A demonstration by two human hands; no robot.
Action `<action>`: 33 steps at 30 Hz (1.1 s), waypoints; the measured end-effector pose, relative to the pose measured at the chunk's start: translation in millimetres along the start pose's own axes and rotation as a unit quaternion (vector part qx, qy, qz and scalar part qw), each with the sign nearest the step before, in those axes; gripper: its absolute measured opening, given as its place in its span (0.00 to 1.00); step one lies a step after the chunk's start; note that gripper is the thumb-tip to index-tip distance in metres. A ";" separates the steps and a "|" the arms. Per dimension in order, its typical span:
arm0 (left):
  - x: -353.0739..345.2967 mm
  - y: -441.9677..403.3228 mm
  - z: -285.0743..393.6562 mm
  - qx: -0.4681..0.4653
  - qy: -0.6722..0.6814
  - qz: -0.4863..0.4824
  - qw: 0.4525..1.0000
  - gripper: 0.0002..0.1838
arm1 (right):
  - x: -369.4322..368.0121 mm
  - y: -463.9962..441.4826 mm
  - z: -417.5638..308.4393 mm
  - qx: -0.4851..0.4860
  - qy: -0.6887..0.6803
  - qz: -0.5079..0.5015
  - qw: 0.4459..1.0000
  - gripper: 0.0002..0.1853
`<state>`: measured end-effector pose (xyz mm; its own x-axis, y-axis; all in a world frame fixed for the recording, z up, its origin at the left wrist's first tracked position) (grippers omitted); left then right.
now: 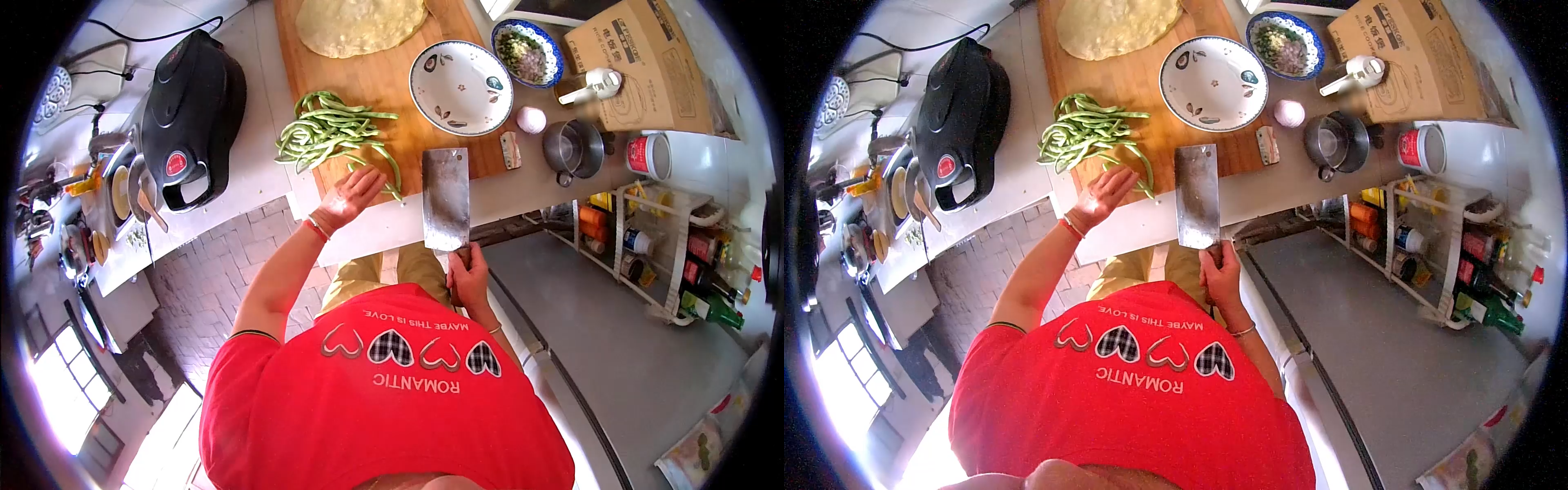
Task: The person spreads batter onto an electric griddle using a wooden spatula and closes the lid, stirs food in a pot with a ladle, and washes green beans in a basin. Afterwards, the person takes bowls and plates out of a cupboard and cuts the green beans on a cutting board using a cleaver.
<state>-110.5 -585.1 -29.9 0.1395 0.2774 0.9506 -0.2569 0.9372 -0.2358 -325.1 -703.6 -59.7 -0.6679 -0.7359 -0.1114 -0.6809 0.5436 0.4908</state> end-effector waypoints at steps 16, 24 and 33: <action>-20.4 -37.2 -6.0 0.041 0.074 -0.019 0.996 0.24 | 12.2 -6.0 -4.0 0.016 0.014 0.015 1.000 0.05; -14.9 -54.1 -6.6 0.049 0.070 -0.019 0.996 0.31 | 22.3 0.6 4.4 -0.005 -0.023 0.027 0.999 0.06; -33.9 -48.6 6.2 0.229 0.009 0.011 0.973 0.29 | -3.7 4.3 -33.5 0.109 0.302 0.037 0.946 0.16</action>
Point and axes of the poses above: each hand's wrist, its own y-axis away from the middle knuckle, its own x-axis out of the back of the hand, z = x × y, the point moved 10 cm from there along -y, towards the middle knuckle, and after that the axes turned 5 degrees about x, right-handed, at the moved point
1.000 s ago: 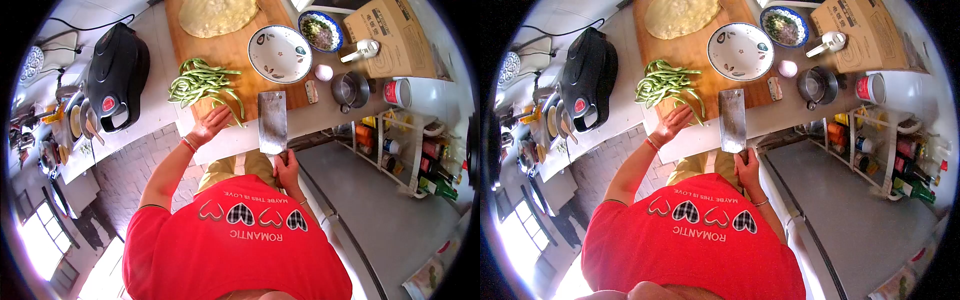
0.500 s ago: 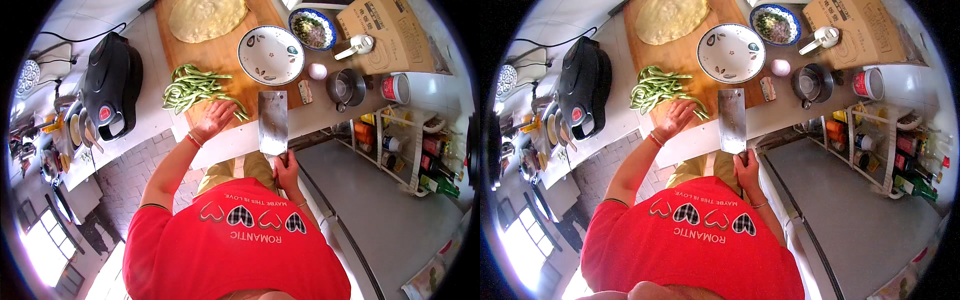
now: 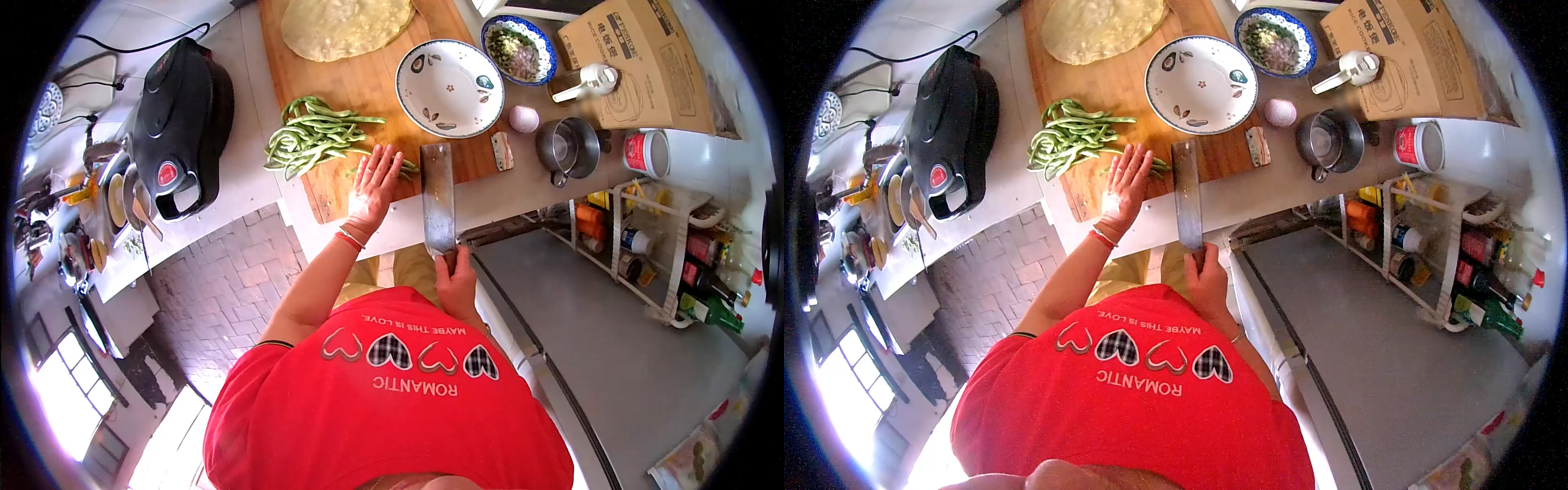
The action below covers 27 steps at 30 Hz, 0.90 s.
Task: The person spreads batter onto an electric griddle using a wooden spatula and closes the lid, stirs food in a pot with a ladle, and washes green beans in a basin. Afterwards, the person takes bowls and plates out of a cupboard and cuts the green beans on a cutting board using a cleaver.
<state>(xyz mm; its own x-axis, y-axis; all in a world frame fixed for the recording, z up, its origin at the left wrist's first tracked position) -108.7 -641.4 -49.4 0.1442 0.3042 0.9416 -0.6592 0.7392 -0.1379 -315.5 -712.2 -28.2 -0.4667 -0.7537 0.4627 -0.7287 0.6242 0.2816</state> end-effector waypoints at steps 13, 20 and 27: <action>14.1 5.2 -15.6 0.056 0.129 0.033 0.990 0.29 | -13.1 -12.7 -27.3 0.024 -0.072 -0.009 0.997 0.14; 35.9 19.0 -30.0 0.025 0.112 0.092 0.989 0.21 | -23.7 14.2 11.1 -0.143 -0.368 -0.020 0.918 0.07; 17.7 4.0 -33.7 0.037 0.121 0.073 0.989 0.19 | -41.0 6.8 15.6 -0.137 -0.330 -0.048 0.933 0.08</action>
Point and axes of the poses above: each hand's wrist, its own y-axis away from the middle knuckle, its own x-axis out of the back of the hand, z = x × y, the point moved 10 cm from there along -y, towards the middle knuckle, and after that the axes turned 5 degrees about x, right-handed, at the moved point
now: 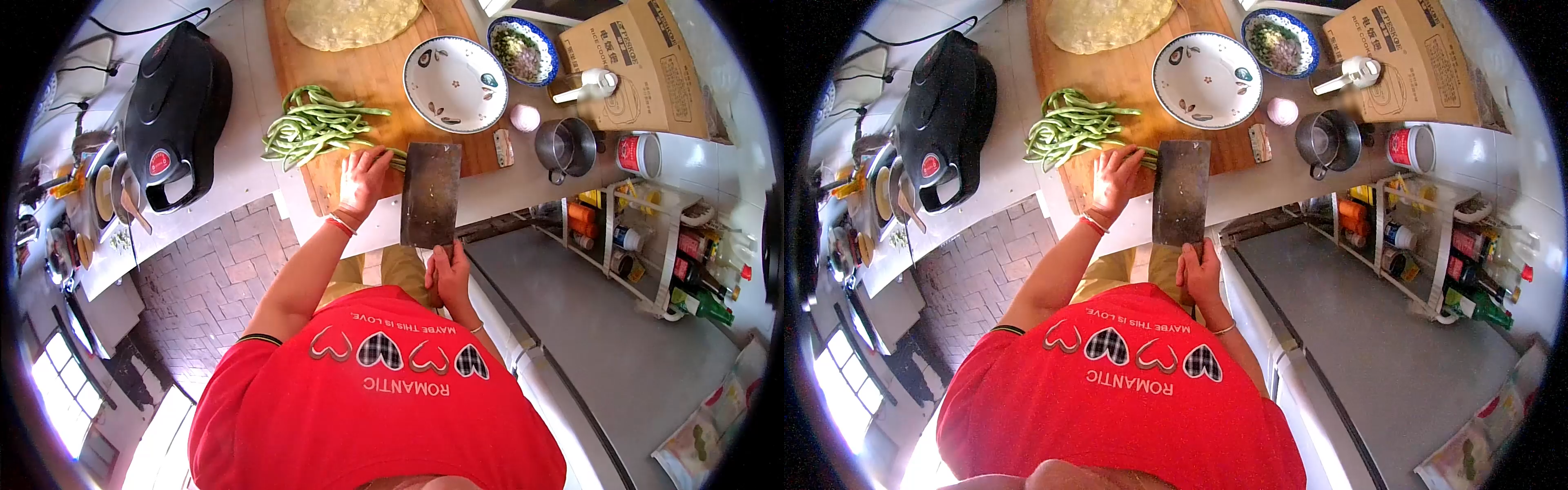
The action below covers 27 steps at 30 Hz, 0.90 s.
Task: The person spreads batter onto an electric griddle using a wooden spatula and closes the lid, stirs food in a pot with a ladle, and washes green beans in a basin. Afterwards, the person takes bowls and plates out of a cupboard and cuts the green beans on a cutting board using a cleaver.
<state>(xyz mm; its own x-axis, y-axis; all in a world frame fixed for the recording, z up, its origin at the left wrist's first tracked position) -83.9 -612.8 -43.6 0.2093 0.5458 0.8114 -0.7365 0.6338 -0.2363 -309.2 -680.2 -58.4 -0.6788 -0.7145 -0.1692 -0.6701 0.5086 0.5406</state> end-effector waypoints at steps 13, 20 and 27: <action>5.3 -4.0 -1.3 0.009 0.059 0.013 0.998 0.16 | 12.6 4.9 -18.9 -0.029 0.085 0.000 0.996 0.09; -0.3 -4.1 -6.7 0.019 0.064 0.001 0.998 0.15 | 2.1 -25.7 -8.2 -0.028 0.105 0.000 0.994 0.09; 4.8 -5.6 -3.9 0.013 0.067 0.014 0.998 0.15 | -9.3 -45.4 21.7 -0.009 0.066 0.025 0.997 0.10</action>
Point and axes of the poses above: each hand's wrist, its own y-axis away from the middle knuckle, its own x-axis out of the back of the hand, z = x × y, the point moved 10 cm from there along -y, towards the middle knuckle, and after that the axes turned 5 degrees about x, right-handed, at the moved point
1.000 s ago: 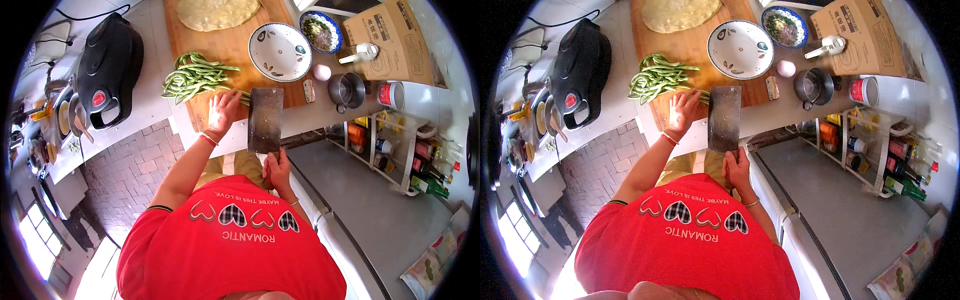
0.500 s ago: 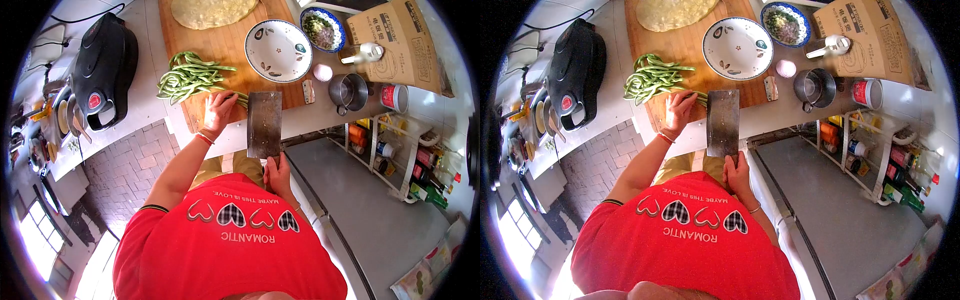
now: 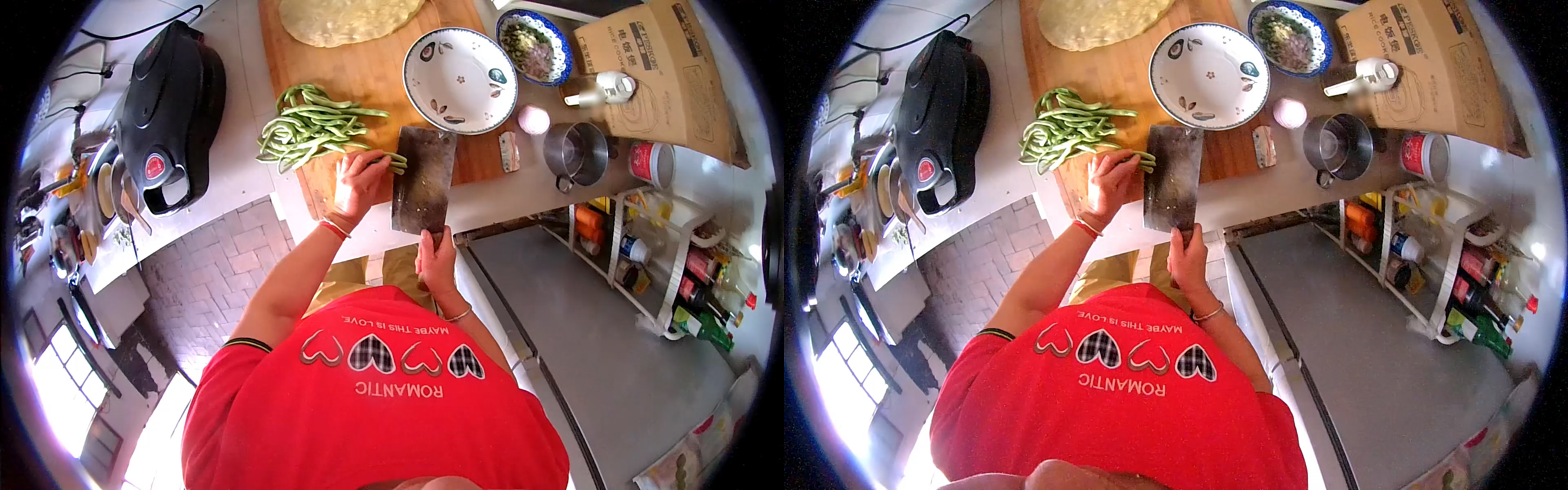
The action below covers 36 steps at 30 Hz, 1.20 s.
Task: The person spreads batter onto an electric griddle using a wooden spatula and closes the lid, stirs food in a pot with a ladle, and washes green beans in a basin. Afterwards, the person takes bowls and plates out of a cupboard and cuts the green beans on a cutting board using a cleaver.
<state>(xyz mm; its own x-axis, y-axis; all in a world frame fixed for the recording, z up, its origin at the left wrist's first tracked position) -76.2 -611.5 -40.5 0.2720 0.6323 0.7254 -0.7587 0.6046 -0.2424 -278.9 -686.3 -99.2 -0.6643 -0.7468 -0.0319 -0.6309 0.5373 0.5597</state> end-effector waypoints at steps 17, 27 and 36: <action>23.7 14.5 -5.7 0.013 0.009 0.017 1.000 0.17 | 15.6 53.8 -28.3 0.048 0.023 0.009 0.999 0.06; 16.1 13.0 -15.9 0.016 0.027 0.015 0.999 0.12 | 12.5 48.4 -15.8 -0.018 0.036 -0.011 0.999 0.09; 11.5 11.9 -20.2 0.007 0.031 -0.005 0.999 0.12 | -5.1 22.0 1.7 0.032 0.093 0.011 0.995 0.08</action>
<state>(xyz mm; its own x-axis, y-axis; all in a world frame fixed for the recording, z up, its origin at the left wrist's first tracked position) -70.2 -587.3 -48.1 0.3166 0.6551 0.6860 -0.7635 0.6051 -0.2255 -290.1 -670.0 -88.2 -0.5973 -0.7903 0.1368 -0.6449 0.5746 0.5040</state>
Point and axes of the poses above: each hand's wrist, its own y-axis away from the middle knuckle, its own x-axis out of the back of the hand, z = x × y, the point moved 10 cm from there along -y, towards the middle knuckle, and after that the axes turned 5 degrees about x, right-handed, at the moved point
